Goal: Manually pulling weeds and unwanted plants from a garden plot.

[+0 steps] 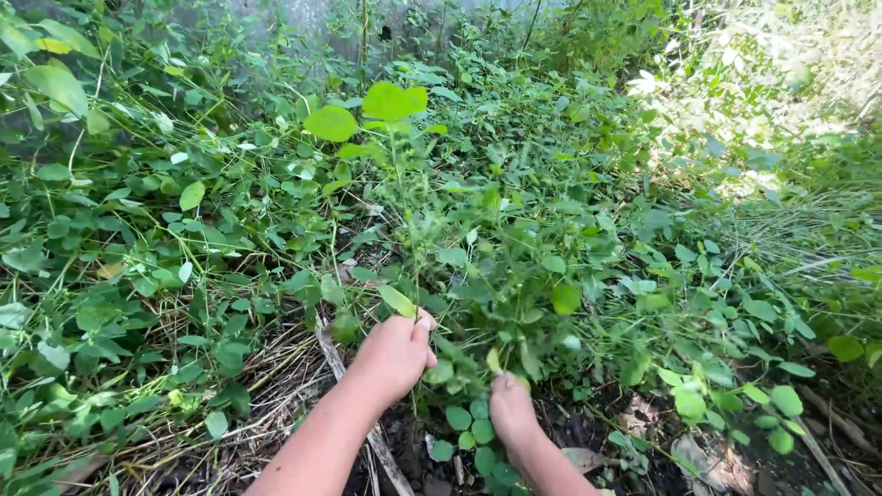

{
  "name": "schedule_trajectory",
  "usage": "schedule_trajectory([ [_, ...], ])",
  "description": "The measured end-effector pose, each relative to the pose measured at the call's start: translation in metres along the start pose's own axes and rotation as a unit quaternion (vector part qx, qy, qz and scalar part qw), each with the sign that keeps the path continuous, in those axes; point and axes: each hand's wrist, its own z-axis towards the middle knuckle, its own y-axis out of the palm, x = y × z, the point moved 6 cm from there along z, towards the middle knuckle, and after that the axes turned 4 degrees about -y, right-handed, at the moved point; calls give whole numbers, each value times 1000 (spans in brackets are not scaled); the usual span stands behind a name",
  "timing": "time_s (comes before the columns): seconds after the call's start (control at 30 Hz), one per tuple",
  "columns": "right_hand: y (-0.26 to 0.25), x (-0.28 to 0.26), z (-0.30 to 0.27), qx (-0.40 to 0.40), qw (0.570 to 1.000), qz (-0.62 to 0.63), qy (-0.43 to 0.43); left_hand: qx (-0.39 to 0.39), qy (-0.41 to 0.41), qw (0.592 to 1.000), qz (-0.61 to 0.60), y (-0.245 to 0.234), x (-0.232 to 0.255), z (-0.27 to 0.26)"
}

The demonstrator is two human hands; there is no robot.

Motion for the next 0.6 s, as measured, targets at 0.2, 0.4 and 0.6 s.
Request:
schedule_trajectory([
  [0.2,-22,-56,12,6,947,-283,-152,-5,0,1000,-13,10,-20,12],
  [0.4,-97,-233,-44,-17,951,-163,-261,47,70,994,72,20,-22,46],
  [0.6,-81,-230,-48,-84,915,-206,-337,12,-24,999,-29,-10,62,-17],
])
